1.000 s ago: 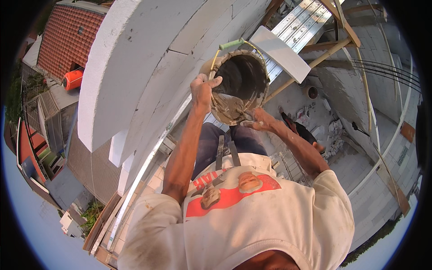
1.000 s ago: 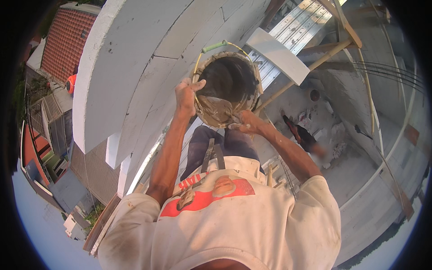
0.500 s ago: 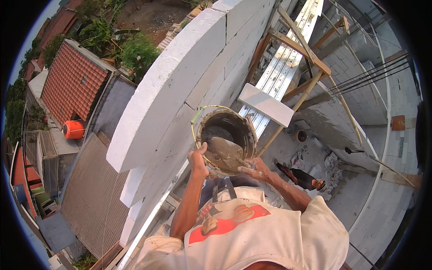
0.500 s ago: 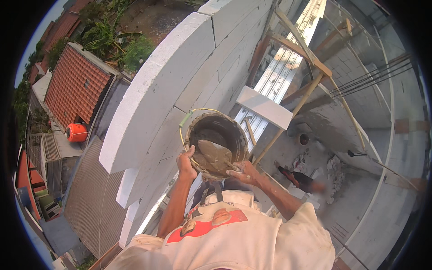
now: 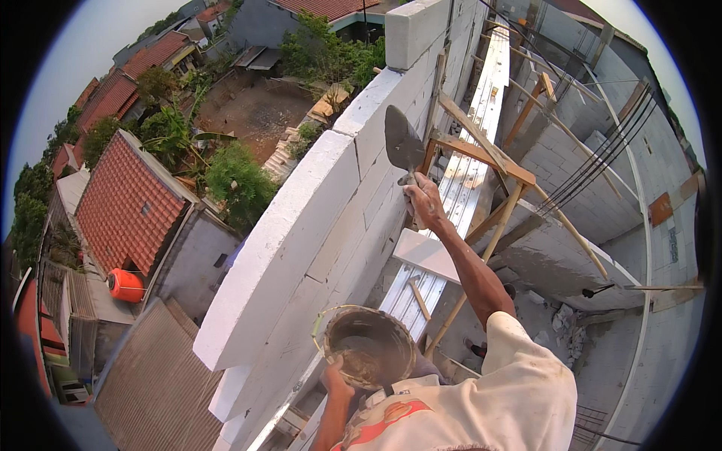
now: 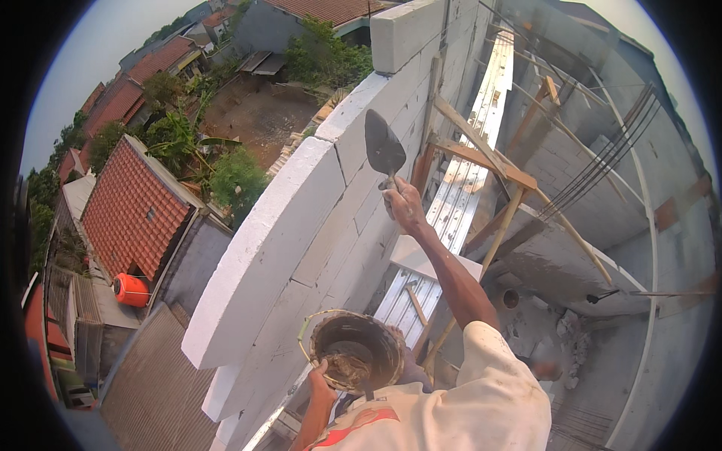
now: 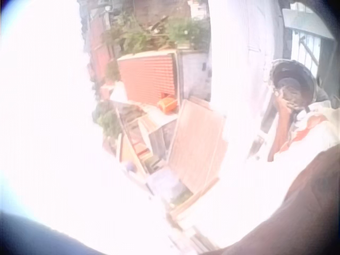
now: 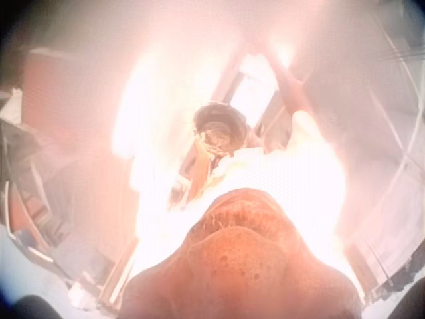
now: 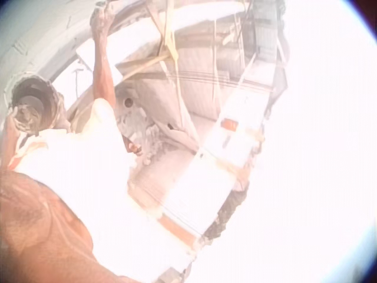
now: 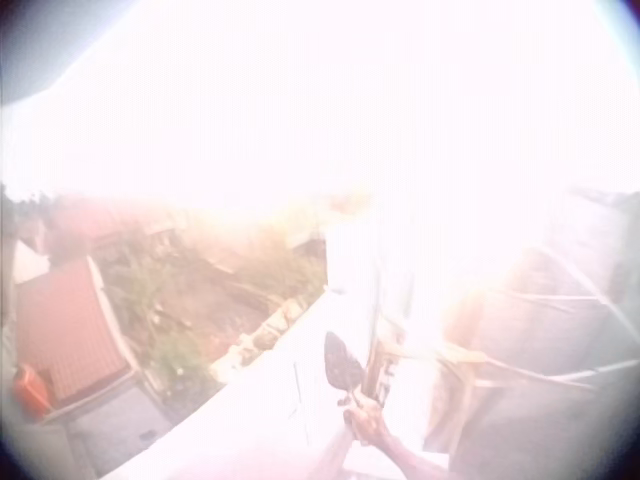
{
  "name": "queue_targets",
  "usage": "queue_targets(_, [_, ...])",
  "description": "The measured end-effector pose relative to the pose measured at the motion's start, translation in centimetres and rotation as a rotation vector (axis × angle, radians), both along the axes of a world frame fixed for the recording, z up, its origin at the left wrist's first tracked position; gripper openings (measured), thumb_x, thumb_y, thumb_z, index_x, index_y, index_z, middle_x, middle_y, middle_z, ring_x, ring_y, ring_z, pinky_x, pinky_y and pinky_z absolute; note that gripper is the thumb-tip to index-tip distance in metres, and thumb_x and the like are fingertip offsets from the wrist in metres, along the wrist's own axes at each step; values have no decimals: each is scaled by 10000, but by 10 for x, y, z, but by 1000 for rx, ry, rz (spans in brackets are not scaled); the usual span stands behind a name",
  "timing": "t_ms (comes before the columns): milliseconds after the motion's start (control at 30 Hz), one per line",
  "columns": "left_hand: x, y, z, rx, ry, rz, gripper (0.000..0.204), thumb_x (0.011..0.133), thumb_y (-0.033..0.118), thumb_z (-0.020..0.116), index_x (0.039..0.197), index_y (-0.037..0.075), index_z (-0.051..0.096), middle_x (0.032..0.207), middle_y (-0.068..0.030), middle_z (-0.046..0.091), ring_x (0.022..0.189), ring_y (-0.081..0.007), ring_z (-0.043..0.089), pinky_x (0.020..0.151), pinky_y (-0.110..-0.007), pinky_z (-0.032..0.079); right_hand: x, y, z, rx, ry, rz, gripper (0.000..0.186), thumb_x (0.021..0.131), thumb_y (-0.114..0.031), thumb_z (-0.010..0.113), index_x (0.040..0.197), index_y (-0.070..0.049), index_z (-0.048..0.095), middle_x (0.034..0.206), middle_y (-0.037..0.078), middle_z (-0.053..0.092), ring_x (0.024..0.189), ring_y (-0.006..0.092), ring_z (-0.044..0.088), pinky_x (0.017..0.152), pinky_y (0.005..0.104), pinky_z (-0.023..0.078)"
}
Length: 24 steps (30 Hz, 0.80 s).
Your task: The person is building a wall on a rooftop using white blocks. They scoop mortar from a bucket with a trowel, apply it to the wall, place a block, and tap it into position with a hammer. This process is repeated to add blocks to the wall.
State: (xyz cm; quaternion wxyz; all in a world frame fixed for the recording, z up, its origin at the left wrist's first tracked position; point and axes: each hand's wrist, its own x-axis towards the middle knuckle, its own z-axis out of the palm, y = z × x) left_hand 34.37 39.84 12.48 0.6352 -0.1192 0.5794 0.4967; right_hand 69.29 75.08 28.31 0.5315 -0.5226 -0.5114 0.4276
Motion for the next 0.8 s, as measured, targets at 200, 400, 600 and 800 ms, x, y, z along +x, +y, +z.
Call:
queue_targets(200, [29, 4, 9, -114, 182, 103, 385, 961, 84, 712, 1326, 4, 624, 1192, -122, 689, 1048, -302, 709, 923, -463, 577, 79, 226, 19, 481, -681, -319, 296, 960, -200, 657, 1154, 21, 617, 1047, 260, 681, 1006, 474, 663, 891, 491, 532])
queue_targets(400, [51, 16, -1, -95, 116, 159, 471, 966, 74, 705, 1420, 30, 589, 1278, -98, 658, 1160, -294, 658, 997, -468, 531, 94, 256, 3, 460, -967, -313, 335, 951, -167, 652, 1237, -2, 597, 1166, 221, 658, 1025, 443, 685, 906, 504, 564])
queue_targets(600, [57, 32, 1, 18, 16, 156, 469, 955, 60, 707, 1409, 37, 591, 1308, -100, 647, 1164, -289, 657, 1016, -463, 533, 69, 121, 11, 479, -1175, -56, 460, 943, -81, 689, 1364, 35, 544, 1088, 181, 624, 944, 371, 703, 769, 446, 610])
queue_targets(800, [57, 58, 6, 98, -37, 112, 284, 941, 35, 686, 1222, -3, 662, 1030, -109, 722, 845, -279, 740, 789, -428, 629, 31, -43, 41, 345, -965, 245, 309, 964, -70, 694, 1214, 51, 560, 1010, 183, 598, 837, 377, 651, 713, 452, 573])
